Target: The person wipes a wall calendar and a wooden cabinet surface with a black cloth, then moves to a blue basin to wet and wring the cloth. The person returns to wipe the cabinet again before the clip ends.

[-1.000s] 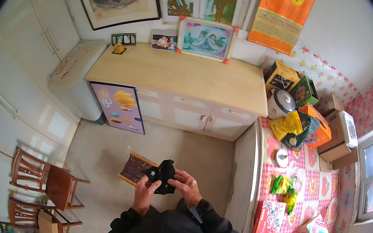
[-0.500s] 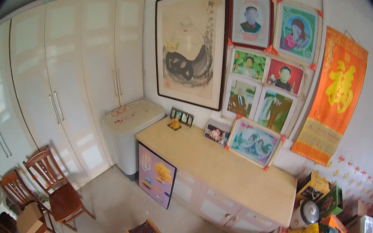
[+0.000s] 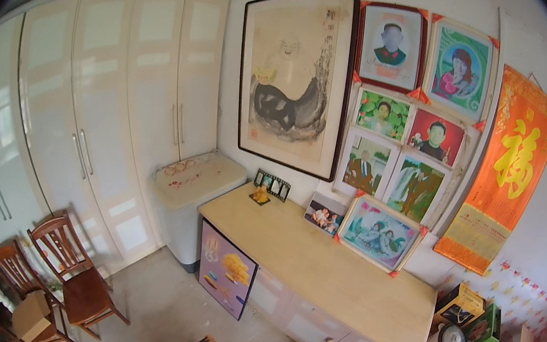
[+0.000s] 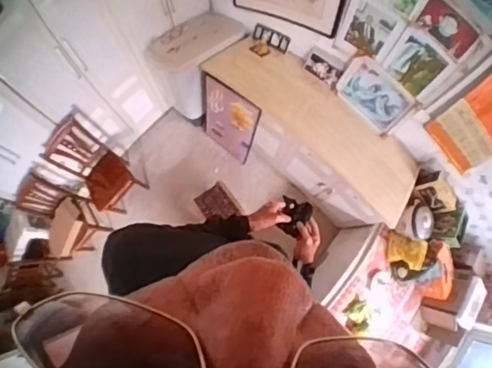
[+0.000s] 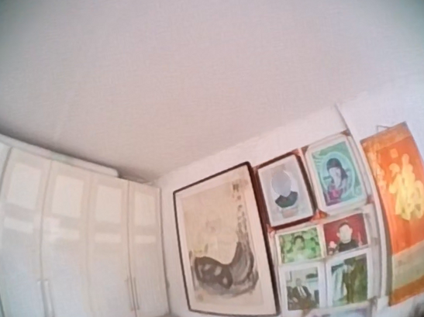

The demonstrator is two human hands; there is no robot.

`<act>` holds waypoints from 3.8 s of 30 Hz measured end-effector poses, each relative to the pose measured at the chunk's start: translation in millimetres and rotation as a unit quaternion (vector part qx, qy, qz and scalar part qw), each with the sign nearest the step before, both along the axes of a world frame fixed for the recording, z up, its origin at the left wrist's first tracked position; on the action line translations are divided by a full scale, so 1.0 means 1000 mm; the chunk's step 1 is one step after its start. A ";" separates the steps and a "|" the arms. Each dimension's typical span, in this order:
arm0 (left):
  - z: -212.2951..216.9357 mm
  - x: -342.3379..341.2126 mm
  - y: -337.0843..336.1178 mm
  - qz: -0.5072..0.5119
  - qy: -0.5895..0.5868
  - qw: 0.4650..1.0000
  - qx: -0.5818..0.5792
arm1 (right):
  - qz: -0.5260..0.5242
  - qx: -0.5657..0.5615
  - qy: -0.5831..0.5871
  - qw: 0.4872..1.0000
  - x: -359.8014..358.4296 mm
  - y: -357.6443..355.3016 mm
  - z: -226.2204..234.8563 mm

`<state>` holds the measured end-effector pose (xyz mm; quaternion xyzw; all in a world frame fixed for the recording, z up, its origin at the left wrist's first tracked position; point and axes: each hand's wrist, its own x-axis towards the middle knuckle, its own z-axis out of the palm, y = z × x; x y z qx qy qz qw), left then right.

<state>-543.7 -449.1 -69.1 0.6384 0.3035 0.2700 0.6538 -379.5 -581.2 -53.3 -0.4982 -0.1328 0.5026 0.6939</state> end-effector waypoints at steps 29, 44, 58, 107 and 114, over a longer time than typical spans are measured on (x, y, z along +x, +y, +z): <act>0.044 0.215 -0.002 -0.046 0.062 0.985 -0.154 | -0.074 -0.023 0.024 0.997 0.207 0.000 0.022; 0.050 0.318 0.022 0.025 -0.023 0.939 -0.341 | -0.101 -0.021 -0.031 0.994 0.313 0.010 0.030; 0.038 0.418 0.143 0.023 -0.110 0.895 -0.431 | -0.124 -0.037 -0.043 0.991 0.407 0.126 0.034; -0.144 0.573 0.271 0.153 0.124 0.975 -0.104 | 0.069 -0.156 -0.783 0.598 0.722 0.342 -0.184; -0.146 0.576 0.314 0.152 0.154 0.942 -0.255 | -0.062 -0.284 -0.772 0.566 0.836 0.367 -0.201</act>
